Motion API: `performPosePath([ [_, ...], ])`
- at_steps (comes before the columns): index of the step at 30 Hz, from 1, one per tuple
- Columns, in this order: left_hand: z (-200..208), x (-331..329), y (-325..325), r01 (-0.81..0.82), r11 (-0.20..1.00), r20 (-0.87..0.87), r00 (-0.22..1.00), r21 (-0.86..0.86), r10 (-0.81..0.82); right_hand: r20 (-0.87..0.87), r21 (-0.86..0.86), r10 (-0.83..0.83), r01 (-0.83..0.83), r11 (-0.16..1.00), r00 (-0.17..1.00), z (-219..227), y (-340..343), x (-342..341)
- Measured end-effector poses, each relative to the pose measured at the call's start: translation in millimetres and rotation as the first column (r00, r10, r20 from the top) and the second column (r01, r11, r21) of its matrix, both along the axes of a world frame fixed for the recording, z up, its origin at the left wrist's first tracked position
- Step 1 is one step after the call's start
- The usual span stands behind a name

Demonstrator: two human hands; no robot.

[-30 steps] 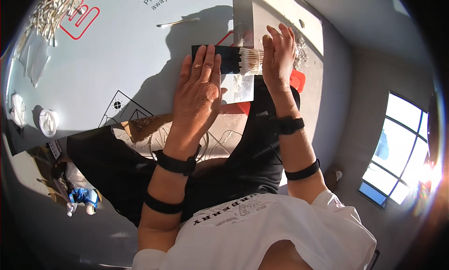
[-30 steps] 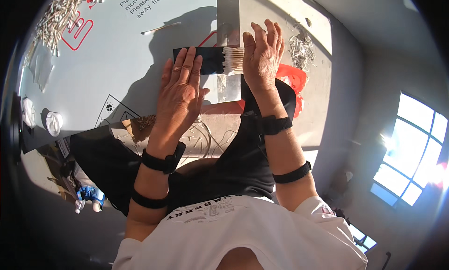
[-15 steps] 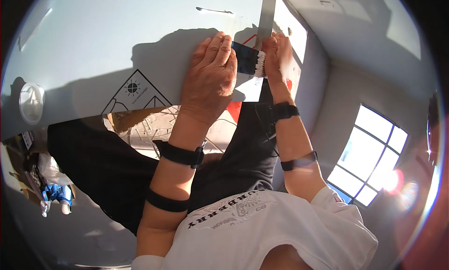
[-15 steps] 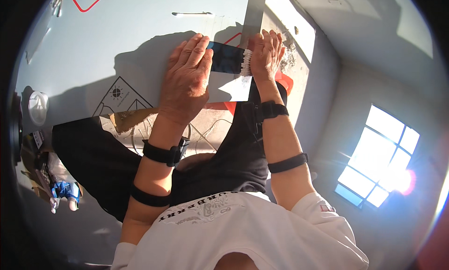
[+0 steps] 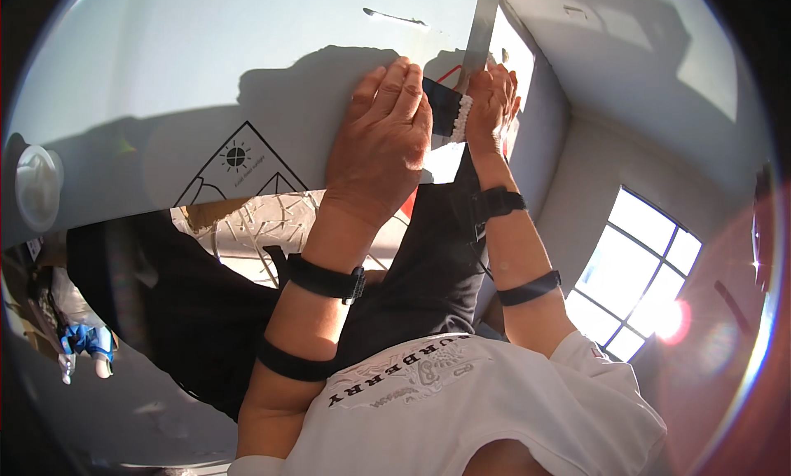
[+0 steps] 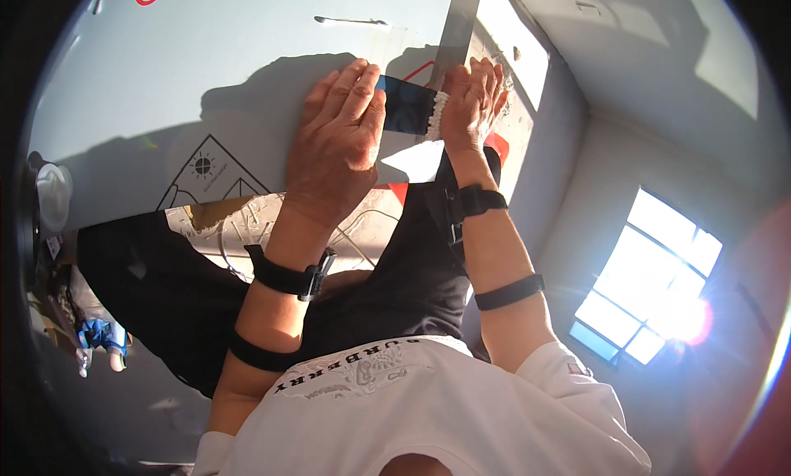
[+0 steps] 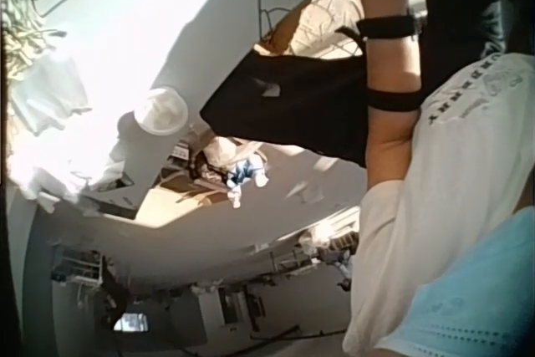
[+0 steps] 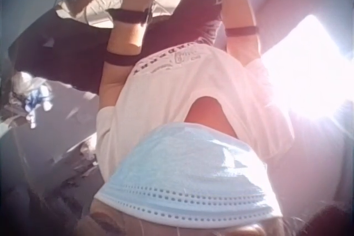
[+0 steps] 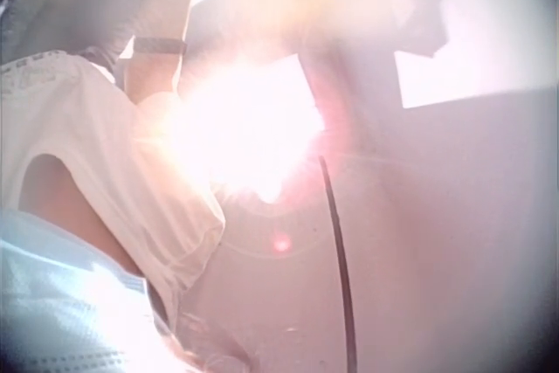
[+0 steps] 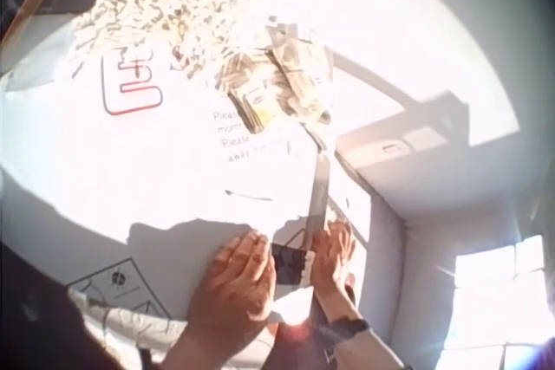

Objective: Packing individual cotton swabs into small plastic bags.

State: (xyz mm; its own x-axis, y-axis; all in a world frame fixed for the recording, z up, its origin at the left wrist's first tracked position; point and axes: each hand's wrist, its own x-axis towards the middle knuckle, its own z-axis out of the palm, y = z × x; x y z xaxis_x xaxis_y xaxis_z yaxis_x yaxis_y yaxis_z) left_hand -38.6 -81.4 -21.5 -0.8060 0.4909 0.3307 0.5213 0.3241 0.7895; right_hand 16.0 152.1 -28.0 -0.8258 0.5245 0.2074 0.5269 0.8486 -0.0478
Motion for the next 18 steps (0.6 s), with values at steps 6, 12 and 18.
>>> performPosePath([
  [6, -3, 2, 2, -0.002, 1.000, -0.024, 1.000, -0.022, 0.001, 0.000, -0.002, -0.009, 0.009, 1.000, 1.000, -1, 1, -1],
  [12, -5, 4, 6, -0.023, 1.000, -0.056, 0.998, -0.010, 0.023, 0.043, -0.027, -0.014, 0.015, 1.000, 0.999, 1, 7, 0],
  [18, -2, 1, 3, -0.002, 1.000, -0.024, 1.000, -0.031, 0.002, -0.281, -0.381, 0.160, -0.263, 0.886, 0.946, 28, 9, 7],
])
